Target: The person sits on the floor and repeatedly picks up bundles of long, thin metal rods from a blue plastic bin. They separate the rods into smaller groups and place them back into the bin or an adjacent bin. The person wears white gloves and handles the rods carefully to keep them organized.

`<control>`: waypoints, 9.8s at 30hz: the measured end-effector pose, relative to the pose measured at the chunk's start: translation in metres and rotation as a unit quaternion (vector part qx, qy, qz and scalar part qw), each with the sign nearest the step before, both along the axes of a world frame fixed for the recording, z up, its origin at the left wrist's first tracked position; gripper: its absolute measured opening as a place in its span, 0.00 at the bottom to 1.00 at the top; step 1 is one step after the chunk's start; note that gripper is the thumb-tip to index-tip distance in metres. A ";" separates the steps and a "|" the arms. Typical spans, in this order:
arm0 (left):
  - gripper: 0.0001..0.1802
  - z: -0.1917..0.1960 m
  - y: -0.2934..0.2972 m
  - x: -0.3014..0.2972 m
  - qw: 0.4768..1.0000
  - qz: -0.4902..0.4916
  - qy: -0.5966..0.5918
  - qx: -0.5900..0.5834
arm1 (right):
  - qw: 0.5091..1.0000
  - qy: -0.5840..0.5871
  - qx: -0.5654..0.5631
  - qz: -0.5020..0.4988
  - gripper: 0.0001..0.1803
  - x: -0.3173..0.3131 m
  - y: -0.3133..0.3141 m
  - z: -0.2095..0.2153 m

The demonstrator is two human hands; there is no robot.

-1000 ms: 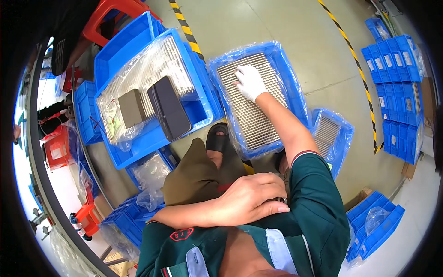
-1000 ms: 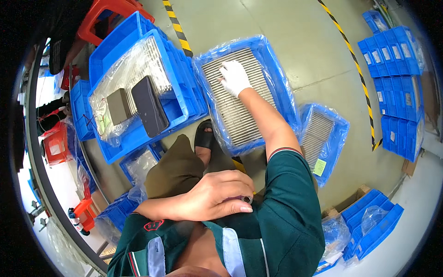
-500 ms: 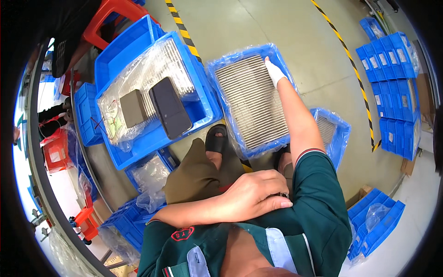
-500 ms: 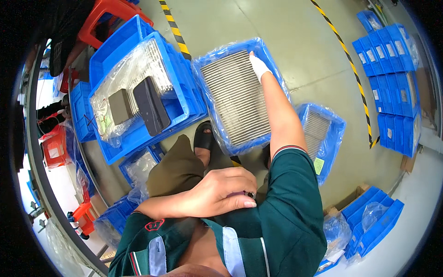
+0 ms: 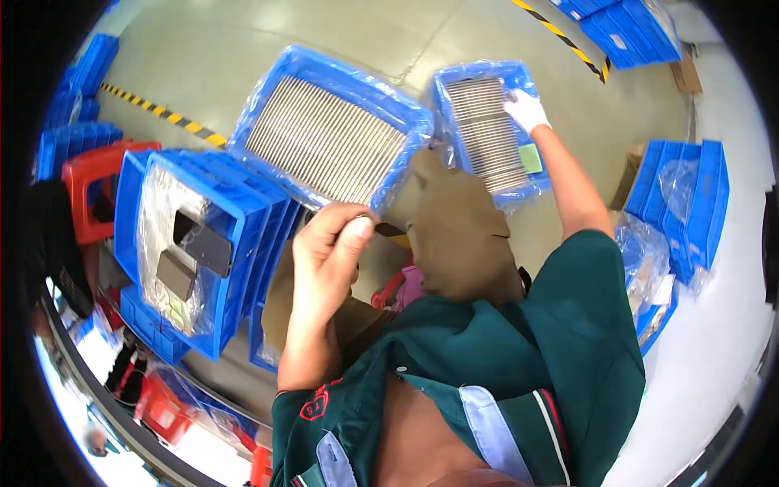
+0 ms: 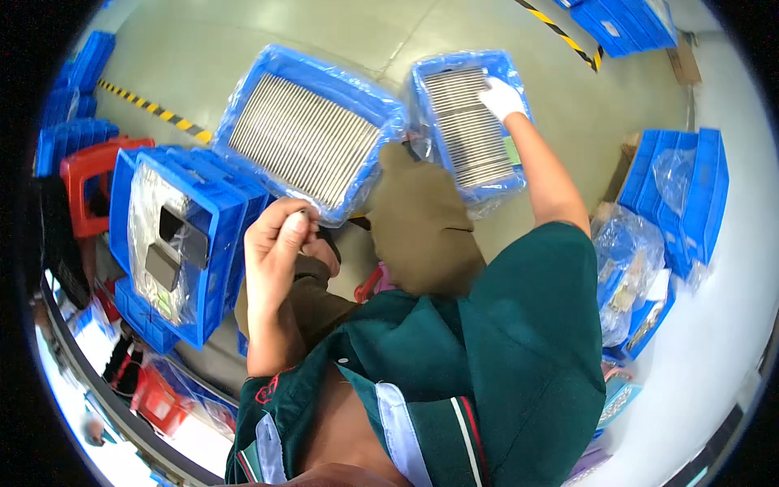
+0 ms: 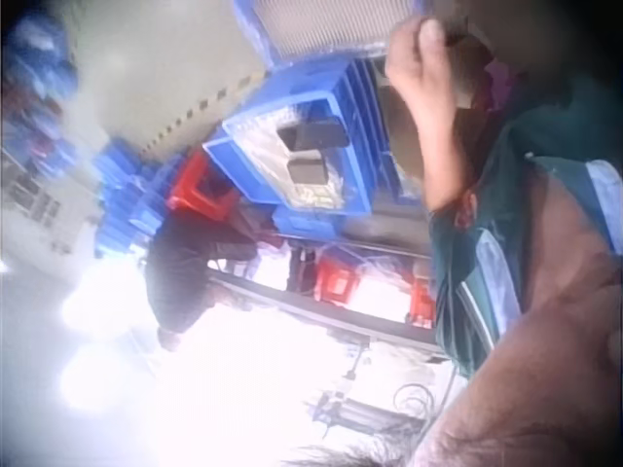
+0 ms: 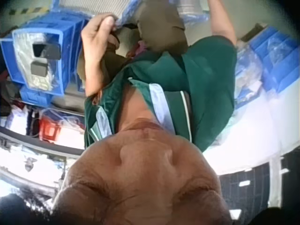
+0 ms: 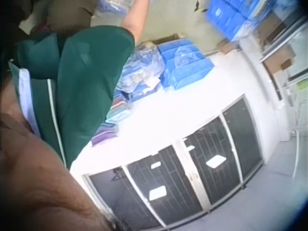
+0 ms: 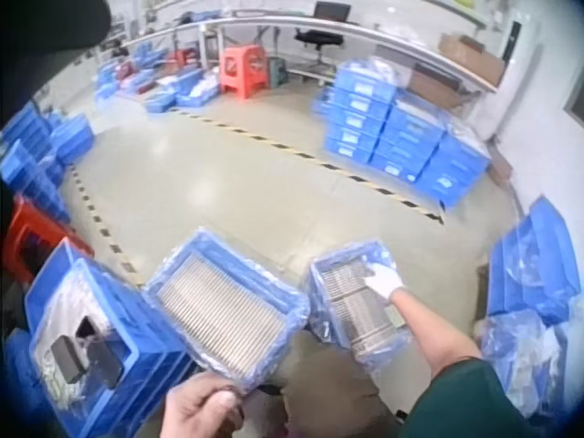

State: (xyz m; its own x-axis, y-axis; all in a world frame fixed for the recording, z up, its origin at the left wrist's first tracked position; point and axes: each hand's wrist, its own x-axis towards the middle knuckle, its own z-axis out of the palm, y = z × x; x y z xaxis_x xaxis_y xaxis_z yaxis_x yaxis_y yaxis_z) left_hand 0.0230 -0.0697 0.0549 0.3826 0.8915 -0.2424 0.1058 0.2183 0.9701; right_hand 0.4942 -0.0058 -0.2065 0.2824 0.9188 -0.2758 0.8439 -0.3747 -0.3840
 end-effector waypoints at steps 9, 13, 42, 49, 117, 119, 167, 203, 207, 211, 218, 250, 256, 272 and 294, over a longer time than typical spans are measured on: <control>0.14 -0.036 0.015 0.040 0.998 0.001 0.058 -0.003 | 0.972 -0.084 -0.175 -0.131 0.21 0.013 -0.140 -0.022; 0.15 -0.050 0.023 0.052 0.996 -0.002 0.094 -0.007 | 0.979 -0.154 -0.128 0.024 0.12 0.000 -0.102 -0.044; 0.15 -0.072 0.031 0.037 0.984 0.032 0.173 -0.016 | 0.989 -0.069 -0.132 0.011 0.09 -0.024 -0.040 -0.139; 0.13 -0.063 0.025 0.036 0.983 0.040 0.175 -0.036 | 0.983 -0.030 -0.182 -0.003 0.17 -0.041 -0.046 -0.103; 0.14 -0.038 0.060 -0.008 0.933 0.278 -0.226 -0.001 | 0.794 0.598 0.110 0.023 0.09 -0.364 0.003 0.224; 0.14 -0.037 0.058 -0.005 0.926 0.298 -0.232 0.009 | 0.767 0.635 0.090 -0.018 0.08 -0.369 0.000 0.226; 0.14 -0.031 0.073 -0.026 0.928 0.246 -0.278 -0.019 | 0.806 0.580 0.112 0.032 0.07 -0.359 -0.001 0.238; 0.13 -0.021 0.044 -0.009 0.985 -0.021 -0.171 0.006 | 0.749 0.645 0.129 -0.083 0.07 -0.333 0.035 0.264; 0.14 -0.026 0.043 -0.005 0.973 -0.024 -0.204 -0.107 | 0.750 0.631 0.176 -0.091 0.07 -0.327 0.040 0.251; 0.15 -0.025 0.039 0.002 0.976 -0.002 -0.193 -0.098 | 0.752 0.636 0.148 -0.094 0.08 -0.322 0.038 0.259; 0.18 -0.023 0.032 -0.014 0.988 -0.079 -0.105 -0.085 | 0.724 0.612 0.245 -0.202 0.11 -0.260 0.076 0.252; 0.17 -0.030 0.093 -0.082 0.812 0.301 -0.500 0.001 | 0.848 0.502 0.050 0.162 0.06 -0.339 -0.006 0.248; 0.17 -0.030 0.094 -0.076 0.797 0.314 -0.516 -0.018 | 0.854 0.493 0.057 0.154 0.06 -0.340 -0.009 0.251; 0.15 -0.030 0.080 -0.035 0.871 0.206 -0.434 -0.102 | 0.863 0.480 0.124 0.098 0.08 -0.338 0.001 0.238; 0.11 -0.029 0.053 0.004 0.925 0.208 -0.316 -0.036 | 0.821 0.549 0.155 0.011 0.10 -0.361 0.000 0.247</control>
State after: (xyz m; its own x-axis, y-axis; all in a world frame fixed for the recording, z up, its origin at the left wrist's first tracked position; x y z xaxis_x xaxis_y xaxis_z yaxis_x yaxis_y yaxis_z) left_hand 0.0272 -0.0172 0.0254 0.0954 0.9837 -0.1526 -0.5850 0.1794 0.7909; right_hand 0.1336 -0.0062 0.0408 0.0022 0.9943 -0.1062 -0.0694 -0.1057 -0.9920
